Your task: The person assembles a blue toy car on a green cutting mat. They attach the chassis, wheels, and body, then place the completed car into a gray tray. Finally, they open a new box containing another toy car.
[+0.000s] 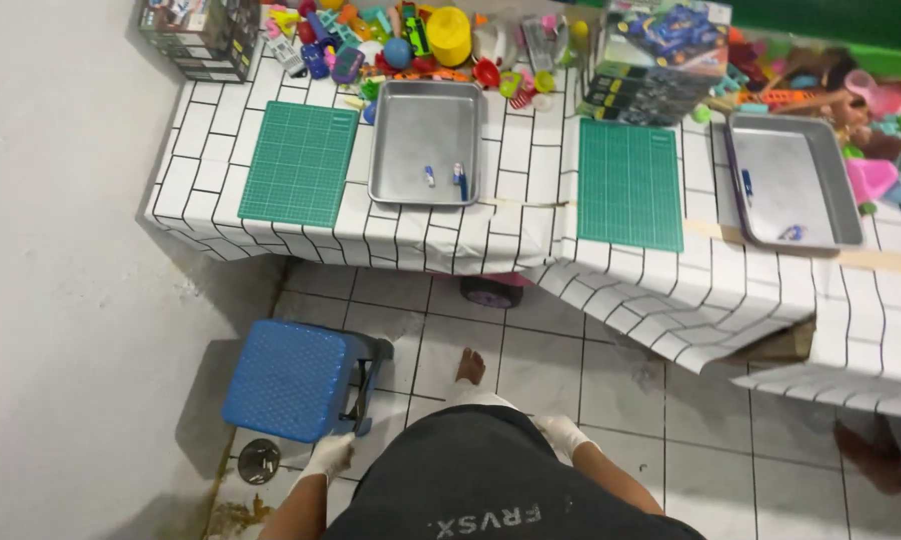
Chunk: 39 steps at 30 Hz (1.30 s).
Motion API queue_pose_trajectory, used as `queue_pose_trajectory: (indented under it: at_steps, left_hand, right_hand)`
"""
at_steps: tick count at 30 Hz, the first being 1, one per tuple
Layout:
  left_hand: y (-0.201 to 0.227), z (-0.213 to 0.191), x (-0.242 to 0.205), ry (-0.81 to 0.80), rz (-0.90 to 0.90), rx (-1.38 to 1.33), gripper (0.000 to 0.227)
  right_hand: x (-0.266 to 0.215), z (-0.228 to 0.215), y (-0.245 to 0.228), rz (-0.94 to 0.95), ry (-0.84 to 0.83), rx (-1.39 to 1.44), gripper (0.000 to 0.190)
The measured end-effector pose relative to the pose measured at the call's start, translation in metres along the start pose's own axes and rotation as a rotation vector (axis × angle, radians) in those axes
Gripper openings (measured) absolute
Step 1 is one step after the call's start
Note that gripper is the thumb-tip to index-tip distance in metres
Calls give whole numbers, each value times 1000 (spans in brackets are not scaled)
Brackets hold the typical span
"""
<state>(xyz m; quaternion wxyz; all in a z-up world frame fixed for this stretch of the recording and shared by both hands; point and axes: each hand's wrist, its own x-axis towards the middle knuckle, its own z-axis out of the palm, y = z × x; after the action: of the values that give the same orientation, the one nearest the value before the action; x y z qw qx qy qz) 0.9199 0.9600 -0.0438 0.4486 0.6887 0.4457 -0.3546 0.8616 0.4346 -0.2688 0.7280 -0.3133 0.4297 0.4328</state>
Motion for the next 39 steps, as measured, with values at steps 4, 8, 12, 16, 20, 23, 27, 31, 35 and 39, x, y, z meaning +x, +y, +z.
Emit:
queue_pose_trajectory:
  at_steps: [4,8,12,16,20,23,27,31,35,39]
  left_hand:
    - [128,9,-38,-64,270,432,70]
    - [243,19,-119,-117,396,311,96]
    - [268,34,-69,-94,416,376,111]
    - [301,20,-98,-77,476,241,109]
    - [351,-26,-151,-36,668,3,88]
    - [384,-64,-83,137,866,-195,73]
    - [463,-147,-38,262,1081,-338,61]
    - [555,-236,42,376,1076,-446,54]
    - [642,-306,145,361,996,-415,62]
    - [699,-346,167,296,1012,-425,64]
  right_hand:
    - [-44,104,-116,-46,399,-810,83]
    - [-158,244,-192,-176,130,-986,108]
    - [-211,350,-236,-168,36,-1319,100]
    - [-186,389,-270,-234,-141,-1467,105]
    - [-215,457,-291,-405,-384,-1431,101]
    - [-217,511,-314,-656,-449,-1285,97]
    - [-152,594,-363,-844,-386,-1079,69]
    - [-72,712,-418,-1001,-103,-934,44]
    - [-26,836,-471,-1053,-50,-838,71]
    - [-3,923,-510,-1040,-19,-919,82]
